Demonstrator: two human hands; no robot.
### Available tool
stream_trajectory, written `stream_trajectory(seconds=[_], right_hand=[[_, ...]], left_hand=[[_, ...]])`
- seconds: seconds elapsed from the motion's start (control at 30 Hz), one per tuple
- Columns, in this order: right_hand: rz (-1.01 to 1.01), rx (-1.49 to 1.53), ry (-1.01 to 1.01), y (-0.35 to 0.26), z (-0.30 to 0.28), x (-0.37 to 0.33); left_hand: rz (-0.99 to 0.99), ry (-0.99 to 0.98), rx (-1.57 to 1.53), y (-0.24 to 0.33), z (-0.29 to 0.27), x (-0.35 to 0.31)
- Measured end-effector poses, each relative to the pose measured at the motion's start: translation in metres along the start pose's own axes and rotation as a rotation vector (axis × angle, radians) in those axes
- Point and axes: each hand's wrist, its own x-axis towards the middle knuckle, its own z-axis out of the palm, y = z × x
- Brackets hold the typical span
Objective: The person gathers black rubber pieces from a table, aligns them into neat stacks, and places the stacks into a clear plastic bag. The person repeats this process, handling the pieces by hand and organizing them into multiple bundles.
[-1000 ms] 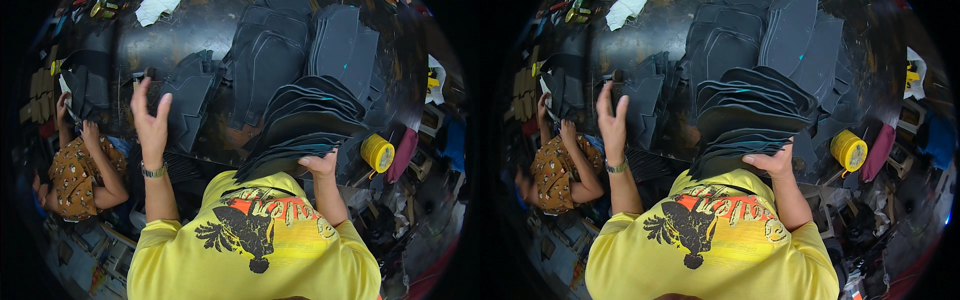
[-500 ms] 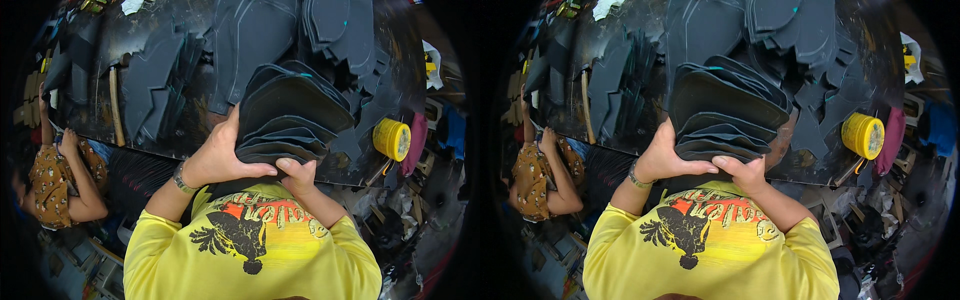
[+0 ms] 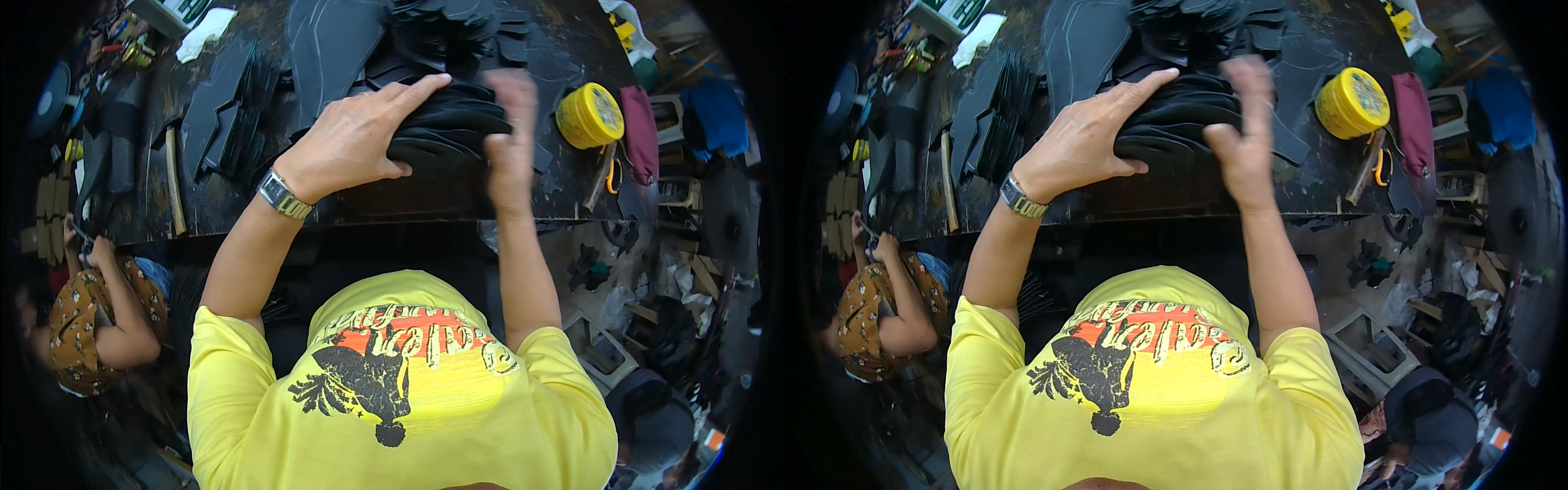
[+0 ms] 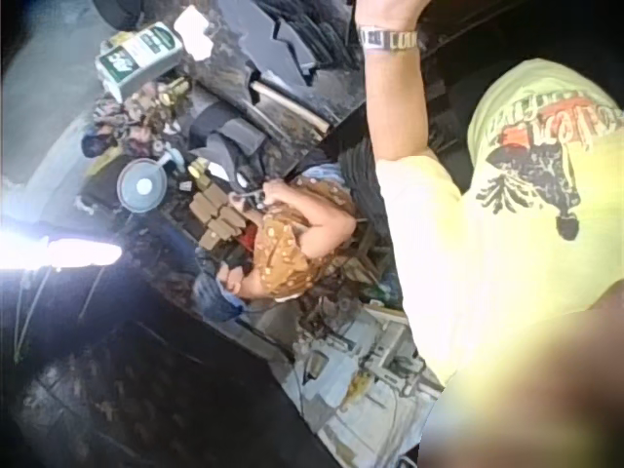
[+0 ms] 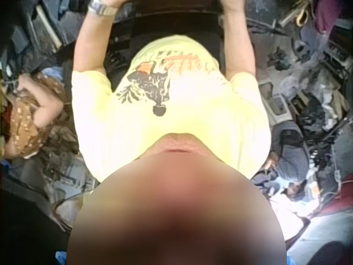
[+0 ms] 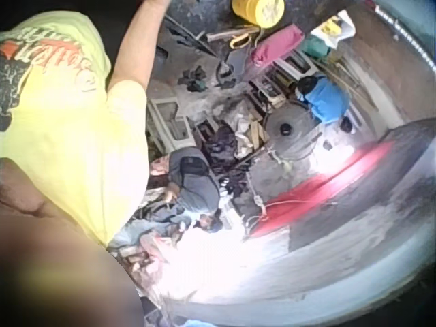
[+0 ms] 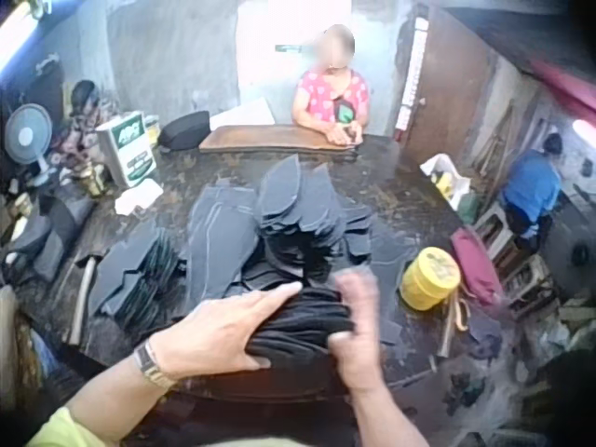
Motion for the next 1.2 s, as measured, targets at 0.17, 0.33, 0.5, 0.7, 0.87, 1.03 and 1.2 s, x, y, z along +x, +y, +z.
stream_trajectory(seconds=[0.17, 0.33, 0.5, 0.7, 0.87, 1.03, 1.2], right_hand=[[0.003, -0.006, -0.034, 0.023, 0.004, -0.006], [-0.153, -0.243, -0.118, 0.025, 0.035, -0.012], [-0.079, -0.214, -0.163, 0.031, 0.023, -0.026], [-0.003, -0.203, -0.191, 0.02, 0.021, -0.032], [-0.125, -0.119, -0.013, 0.008, 0.026, -0.036], [0.045, -0.008, -0.188, 0.012, 0.011, -0.031], [0.382, -0.003, -0.425, -0.004, -0.009, 0.009]], left_hand=[[-0.022, 0.136, 0.029, -0.01, 0.004, -0.007], [0.045, 0.325, 0.122, -0.012, 0.034, -0.014], [0.075, 0.302, 0.143, 0.001, 0.024, -0.03], [-0.134, 0.233, 0.018, -0.004, 0.008, -0.056], [0.05, 0.404, 0.145, 0.001, 0.021, -0.056], [-0.084, 0.206, -0.075, 0.003, 0.014, -0.041], [-0.247, 0.082, -0.263, -0.026, 0.011, -0.034]])
